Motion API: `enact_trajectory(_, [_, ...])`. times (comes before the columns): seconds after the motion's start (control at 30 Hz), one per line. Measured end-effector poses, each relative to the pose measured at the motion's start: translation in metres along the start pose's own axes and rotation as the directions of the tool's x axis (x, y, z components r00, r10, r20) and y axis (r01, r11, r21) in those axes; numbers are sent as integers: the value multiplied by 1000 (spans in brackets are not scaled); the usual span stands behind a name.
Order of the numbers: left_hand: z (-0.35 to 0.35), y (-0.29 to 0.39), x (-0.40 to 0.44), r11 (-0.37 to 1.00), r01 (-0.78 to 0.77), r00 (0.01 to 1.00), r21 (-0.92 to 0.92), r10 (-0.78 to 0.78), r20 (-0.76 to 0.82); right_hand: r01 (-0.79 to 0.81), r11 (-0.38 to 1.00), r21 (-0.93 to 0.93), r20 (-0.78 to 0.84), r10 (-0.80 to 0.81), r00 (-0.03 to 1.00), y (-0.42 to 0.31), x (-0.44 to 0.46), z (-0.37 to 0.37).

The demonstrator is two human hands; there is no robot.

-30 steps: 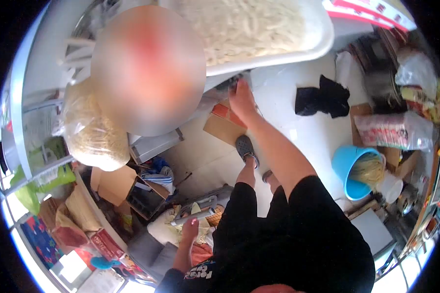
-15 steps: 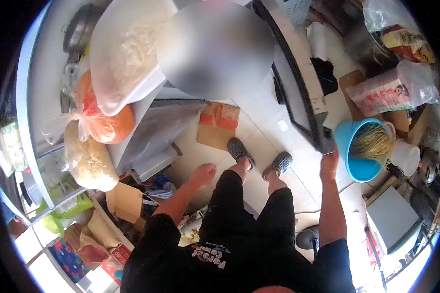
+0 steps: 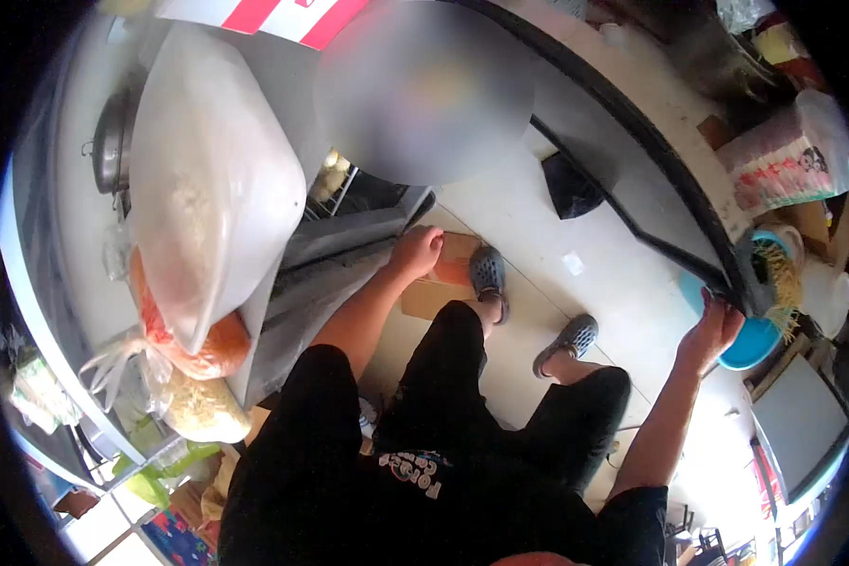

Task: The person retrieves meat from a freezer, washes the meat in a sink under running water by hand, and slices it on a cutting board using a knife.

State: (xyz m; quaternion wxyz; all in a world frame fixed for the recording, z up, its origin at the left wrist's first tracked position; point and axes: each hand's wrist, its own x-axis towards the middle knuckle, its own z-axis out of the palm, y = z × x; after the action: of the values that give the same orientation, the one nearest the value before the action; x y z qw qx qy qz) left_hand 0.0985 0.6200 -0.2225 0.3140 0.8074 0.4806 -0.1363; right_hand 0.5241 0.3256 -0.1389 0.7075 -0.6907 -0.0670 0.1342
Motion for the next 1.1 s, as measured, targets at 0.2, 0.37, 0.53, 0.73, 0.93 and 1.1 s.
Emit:
enact_trajectory(0.2, [20, -40, 92, 998, -41, 993, 56, 47, -105, 159, 987, 33, -190, -150, 970, 47, -9, 30])
enact_trajectory(0.37, [52, -88, 163, 956, -244, 951, 162, 269, -151, 341, 939, -51, -236, -343, 909, 87, -13, 34])
enact_trajectory(0.53, [53, -119, 205, 915, 47, 867, 401, 162, -472, 410, 892, -191, -207, -445, 871, 138, -15, 21])
enact_trajectory(0.73, [27, -178, 199, 754, 583, 692, 304, -264, -672, 430, 890, -147, -150, -450, 880, 187, -22, 25])
enact_trajectory(0.93, [16, -193, 185, 785, 586, 761, 200, -448, -470, 408, 873, -266, -132, -452, 882, 198, -31, 41])
enact_trajectory(1.1, [3, -248, 195, 785, 590, 673, 191, -347, -653, 396, 903, -168, -13, -404, 915, 221, -25, 37])
